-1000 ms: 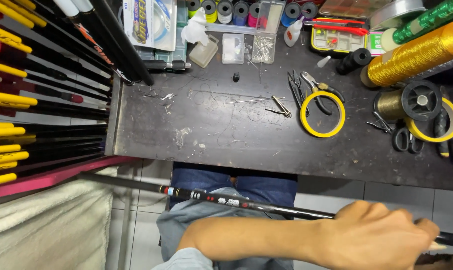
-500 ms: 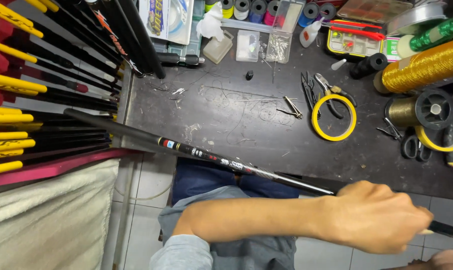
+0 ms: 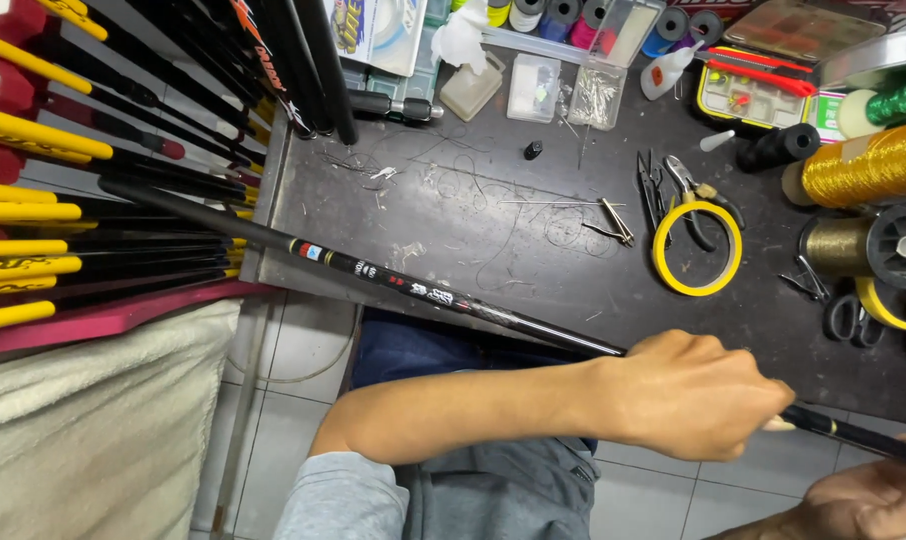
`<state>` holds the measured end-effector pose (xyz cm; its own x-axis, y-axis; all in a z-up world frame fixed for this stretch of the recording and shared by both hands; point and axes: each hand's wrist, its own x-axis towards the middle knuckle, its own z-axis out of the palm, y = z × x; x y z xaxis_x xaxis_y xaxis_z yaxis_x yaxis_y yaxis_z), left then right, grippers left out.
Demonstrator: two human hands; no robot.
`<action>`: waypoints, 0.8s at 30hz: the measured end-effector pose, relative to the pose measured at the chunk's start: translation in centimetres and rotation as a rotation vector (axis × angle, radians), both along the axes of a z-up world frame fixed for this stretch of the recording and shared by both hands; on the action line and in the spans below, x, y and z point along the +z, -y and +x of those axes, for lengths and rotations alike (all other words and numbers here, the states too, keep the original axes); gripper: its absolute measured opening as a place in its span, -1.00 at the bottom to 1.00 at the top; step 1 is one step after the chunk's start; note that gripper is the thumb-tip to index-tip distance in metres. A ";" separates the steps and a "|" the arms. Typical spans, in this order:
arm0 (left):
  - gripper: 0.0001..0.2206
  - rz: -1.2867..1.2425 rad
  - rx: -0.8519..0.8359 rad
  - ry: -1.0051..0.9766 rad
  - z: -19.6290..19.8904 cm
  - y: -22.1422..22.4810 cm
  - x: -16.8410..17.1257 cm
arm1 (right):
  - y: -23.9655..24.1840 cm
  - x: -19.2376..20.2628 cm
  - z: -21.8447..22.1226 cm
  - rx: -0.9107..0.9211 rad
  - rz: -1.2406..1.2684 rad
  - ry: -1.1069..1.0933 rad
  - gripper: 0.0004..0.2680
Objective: Marking and preparing a fishing rod for repair using a white marker and rotating it for inspection on a workbench.
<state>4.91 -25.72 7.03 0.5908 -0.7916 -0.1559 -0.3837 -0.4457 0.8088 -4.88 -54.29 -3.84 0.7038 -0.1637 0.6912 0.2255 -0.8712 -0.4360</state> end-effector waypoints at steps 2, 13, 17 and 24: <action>-0.76 0.006 -0.012 -0.020 0.4 -1.0 -0.1 | -0.3 -1.0 1.2 -0.015 0.676 0.040 -0.84; -0.76 0.120 0.036 -0.006 1.8 -5.3 -2.3 | -10.5 2.5 4.0 0.176 0.271 0.080 -0.85; -0.73 0.164 0.058 0.041 2.3 -6.9 -3.7 | -11.0 0.8 4.6 0.186 0.374 -0.007 -0.84; -0.66 0.222 0.109 -0.023 2.6 -9.6 -4.8 | -12.9 -0.8 5.7 0.271 0.418 -0.093 -0.79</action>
